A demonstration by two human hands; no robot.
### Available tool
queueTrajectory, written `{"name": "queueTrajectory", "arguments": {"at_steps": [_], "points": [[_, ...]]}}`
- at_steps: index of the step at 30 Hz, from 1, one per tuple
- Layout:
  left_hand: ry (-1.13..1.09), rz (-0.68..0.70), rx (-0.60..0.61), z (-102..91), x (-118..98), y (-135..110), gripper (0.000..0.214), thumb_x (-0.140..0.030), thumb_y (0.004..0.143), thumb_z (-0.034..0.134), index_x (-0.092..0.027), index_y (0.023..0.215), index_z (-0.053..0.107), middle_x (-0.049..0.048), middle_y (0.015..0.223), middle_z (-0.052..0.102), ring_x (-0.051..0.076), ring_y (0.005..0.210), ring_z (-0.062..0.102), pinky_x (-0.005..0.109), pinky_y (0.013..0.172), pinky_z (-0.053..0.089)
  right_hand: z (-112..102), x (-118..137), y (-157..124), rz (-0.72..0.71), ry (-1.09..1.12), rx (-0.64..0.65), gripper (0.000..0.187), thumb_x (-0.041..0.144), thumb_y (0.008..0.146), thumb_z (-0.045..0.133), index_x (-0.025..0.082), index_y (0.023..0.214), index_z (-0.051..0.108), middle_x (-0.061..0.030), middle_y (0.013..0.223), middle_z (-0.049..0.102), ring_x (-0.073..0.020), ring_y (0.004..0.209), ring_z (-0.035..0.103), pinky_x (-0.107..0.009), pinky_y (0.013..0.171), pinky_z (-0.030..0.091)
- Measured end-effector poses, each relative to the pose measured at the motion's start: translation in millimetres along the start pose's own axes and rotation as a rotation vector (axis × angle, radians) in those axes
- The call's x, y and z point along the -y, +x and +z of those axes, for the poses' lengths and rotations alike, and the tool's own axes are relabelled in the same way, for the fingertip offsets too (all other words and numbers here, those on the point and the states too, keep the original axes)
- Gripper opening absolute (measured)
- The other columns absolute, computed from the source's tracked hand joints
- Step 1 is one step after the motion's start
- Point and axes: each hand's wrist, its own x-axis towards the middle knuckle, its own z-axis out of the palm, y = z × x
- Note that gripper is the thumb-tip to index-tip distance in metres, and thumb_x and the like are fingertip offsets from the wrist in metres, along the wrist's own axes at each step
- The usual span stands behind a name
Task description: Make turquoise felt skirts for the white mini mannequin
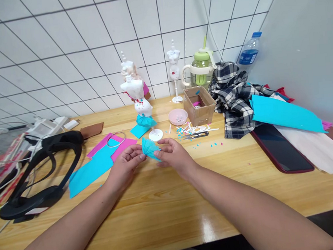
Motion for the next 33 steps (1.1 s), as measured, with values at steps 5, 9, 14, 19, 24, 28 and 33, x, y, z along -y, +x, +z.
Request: {"name": "queueTrajectory", "arguments": {"at_steps": [5, 9, 14, 19, 24, 28, 33], "points": [[-0.054, -0.002, -0.053, 1.1, 2, -1, 0.031, -0.023, 0.068, 0.078, -0.019, 0.094, 0.063, -0.0017, 0.08, 0.068, 0.011, 0.076, 0.064, 0.024, 0.077, 0.048, 6, -6, -1, 0.013, 0.016, 0.049, 0.052, 0.025, 0.061, 0.083, 0.023, 0.104, 0.054, -0.0007, 0.094, 0.062, -0.0126, 0.079, 0.06, -0.027, 0.066, 0.056], [-0.097, -0.004, -0.068, 3.3, 1, -2, 0.031, -0.021, 0.068, 0.079, -0.018, 0.095, 0.063, -0.0016, 0.08, 0.067, 0.01, 0.076, 0.063, 0.022, 0.076, 0.048, 6, -10, 1, 0.055, 0.03, 0.006, 0.048, 0.027, 0.062, 0.081, 0.022, 0.101, 0.054, -0.0004, 0.092, 0.062, -0.0132, 0.078, 0.06, -0.029, 0.067, 0.056], [-0.245, -0.106, -0.05, 8.2, -2, -4, 0.026, -0.019, 0.069, 0.077, -0.017, 0.091, 0.063, -0.0002, 0.082, 0.069, 0.012, 0.079, 0.066, 0.025, 0.078, 0.051, 4, -16, 5, -0.168, -0.211, 0.009, 0.046, 0.018, 0.063, 0.076, 0.022, 0.103, 0.054, 0.0031, 0.08, 0.062, -0.0127, 0.074, 0.059, -0.03, 0.074, 0.051], [-0.331, -0.205, 0.01, 8.3, -4, -4, 0.025, -0.017, 0.071, 0.075, -0.016, 0.093, 0.063, 0.0042, 0.095, 0.07, 0.017, 0.091, 0.067, 0.03, 0.085, 0.052, 6, -18, 3, -0.271, -0.309, 0.151, 0.054, 0.018, 0.064, 0.076, 0.024, 0.112, 0.053, -0.0042, 0.112, 0.063, -0.0199, 0.105, 0.057, -0.032, 0.082, 0.048], [-0.265, -0.154, 0.002, 6.8, -3, -4, 0.025, -0.019, 0.073, 0.075, -0.017, 0.094, 0.063, 0.0017, 0.087, 0.07, 0.015, 0.085, 0.067, 0.029, 0.083, 0.052, 4, -16, 3, -0.143, -0.067, 0.107, 0.058, 0.027, 0.067, 0.078, 0.025, 0.119, 0.051, -0.0028, 0.101, 0.067, -0.0171, 0.093, 0.061, -0.029, 0.081, 0.046], [-0.297, -0.221, 0.075, 10.0, -6, -6, 0.026, -0.018, 0.073, 0.074, -0.015, 0.097, 0.063, 0.0052, 0.092, 0.072, 0.017, 0.085, 0.068, 0.03, 0.081, 0.053, 3, -15, 5, -0.046, 0.076, 0.151, 0.063, 0.024, 0.063, 0.082, 0.025, 0.119, 0.053, -0.0003, 0.087, 0.068, -0.015, 0.08, 0.062, -0.027, 0.074, 0.047], [-0.367, -0.293, 0.126, 9.8, -8, -5, 0.027, -0.016, 0.076, 0.07, -0.013, 0.101, 0.063, 0.0086, 0.095, 0.072, 0.018, 0.084, 0.069, 0.029, 0.077, 0.055, 5, -9, 1, 0.036, 0.173, 0.232, 0.061, 0.021, 0.061, 0.083, 0.026, 0.116, 0.056, 0.0004, 0.091, 0.066, -0.0125, 0.077, 0.061, -0.024, 0.067, 0.048]]}}
